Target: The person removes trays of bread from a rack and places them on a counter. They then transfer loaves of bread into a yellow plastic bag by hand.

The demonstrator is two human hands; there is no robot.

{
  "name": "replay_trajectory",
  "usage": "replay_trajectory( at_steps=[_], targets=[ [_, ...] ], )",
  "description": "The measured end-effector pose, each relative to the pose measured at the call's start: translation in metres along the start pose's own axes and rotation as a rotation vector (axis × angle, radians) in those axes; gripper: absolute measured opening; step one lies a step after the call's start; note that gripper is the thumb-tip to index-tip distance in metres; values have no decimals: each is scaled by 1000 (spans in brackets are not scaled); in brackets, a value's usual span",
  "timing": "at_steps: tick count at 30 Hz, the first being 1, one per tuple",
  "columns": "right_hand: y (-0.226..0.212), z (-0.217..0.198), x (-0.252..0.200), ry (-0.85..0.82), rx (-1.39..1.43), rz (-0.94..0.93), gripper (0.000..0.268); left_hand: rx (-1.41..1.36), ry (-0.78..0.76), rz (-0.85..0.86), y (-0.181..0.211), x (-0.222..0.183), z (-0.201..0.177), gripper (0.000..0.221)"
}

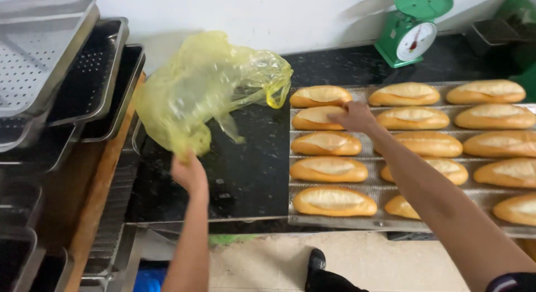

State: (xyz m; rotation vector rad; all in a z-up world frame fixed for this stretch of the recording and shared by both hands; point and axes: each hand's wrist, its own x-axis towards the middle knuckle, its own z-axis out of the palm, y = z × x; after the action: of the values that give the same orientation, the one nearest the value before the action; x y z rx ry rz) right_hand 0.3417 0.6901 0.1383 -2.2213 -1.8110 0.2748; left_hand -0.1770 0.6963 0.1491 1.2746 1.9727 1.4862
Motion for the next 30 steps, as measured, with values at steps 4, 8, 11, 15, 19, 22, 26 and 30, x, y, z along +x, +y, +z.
replay_trajectory(
  at_steps=[4, 8, 11, 15, 19, 22, 26, 30],
  targets=[
    [-14, -10, -7, -162, 293, -20, 97, -557, -65, 338, 122, 63, -33, 30],
    [-31, -45, 4, -218, 289, -138, 104, -756, -347, 291, 219, 89, -58, 28],
    [13, -31, 43, -70, 398, -166, 100, -652, -559, 114, 257, 94, -72, 25],
    [32, -23, 65, -281, 646, -45, 106, -499, -957, 127, 280, 102, -94, 29],
    [11, -15, 71, -392, 493, -52, 102, -171, -947, -31, 295, 110, -107, 51],
    [-9, -14, 65, -428, 548, -58, 119, 22, -685, 121, 315, 96, -110, 41],
    [-19, -28, 54, -360, 519, -35, 105, -185, -672, 102, 302, 111, -117, 39],
    [-12, -62, 27, -551, 820, -58, 95, -272, -590, 176, 289, 119, -133, 31]
  ],
)
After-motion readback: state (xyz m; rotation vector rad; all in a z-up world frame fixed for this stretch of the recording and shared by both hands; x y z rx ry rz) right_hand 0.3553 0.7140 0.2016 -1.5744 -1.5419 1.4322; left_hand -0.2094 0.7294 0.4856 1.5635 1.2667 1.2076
